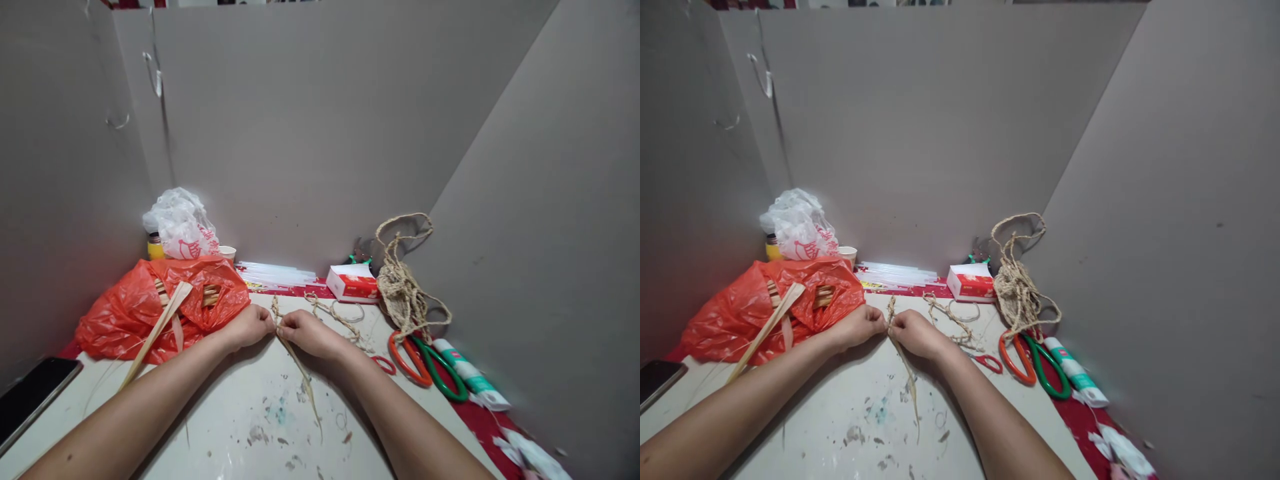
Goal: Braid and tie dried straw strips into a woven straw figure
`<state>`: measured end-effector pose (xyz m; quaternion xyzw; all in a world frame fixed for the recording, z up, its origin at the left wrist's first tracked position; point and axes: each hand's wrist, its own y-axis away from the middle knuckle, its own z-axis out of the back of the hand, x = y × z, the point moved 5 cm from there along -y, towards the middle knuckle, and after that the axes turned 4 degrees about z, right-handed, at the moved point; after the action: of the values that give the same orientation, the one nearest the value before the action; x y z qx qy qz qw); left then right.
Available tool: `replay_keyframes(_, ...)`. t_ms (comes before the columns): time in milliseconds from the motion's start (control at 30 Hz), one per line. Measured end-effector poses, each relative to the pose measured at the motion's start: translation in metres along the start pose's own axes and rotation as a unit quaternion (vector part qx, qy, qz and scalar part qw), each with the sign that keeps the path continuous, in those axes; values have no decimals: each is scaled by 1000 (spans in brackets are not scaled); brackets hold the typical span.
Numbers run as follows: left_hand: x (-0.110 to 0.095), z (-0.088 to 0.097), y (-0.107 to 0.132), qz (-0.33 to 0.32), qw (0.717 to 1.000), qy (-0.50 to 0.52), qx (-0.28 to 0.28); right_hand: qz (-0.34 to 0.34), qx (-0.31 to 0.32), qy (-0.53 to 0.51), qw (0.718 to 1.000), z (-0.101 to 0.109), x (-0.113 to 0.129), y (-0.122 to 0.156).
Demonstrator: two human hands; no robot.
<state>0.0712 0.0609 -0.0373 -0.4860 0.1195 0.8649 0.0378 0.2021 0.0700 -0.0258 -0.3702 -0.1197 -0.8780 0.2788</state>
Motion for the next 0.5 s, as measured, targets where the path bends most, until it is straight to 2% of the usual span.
replay_keyframes(133,-2,-1,0,-1,1000,5,-5,-23,-18,-18,999,10,2,5)
replay_keyframes(200,-2,-1,2,4,1000,14,-8,-54,-21,-60,996,11,5,7)
replay_keyframes(300,-2,-2,2,13,999,50,-1,-109,3,-157,982,1,12,10)
replay_keyframes(367,0,-4,1,31,995,91,24,-126,20,-196,972,-8,16,10)
replay_keyframes(500,1,-4,2,73,987,130,55,-122,23,-161,979,-22,15,10)
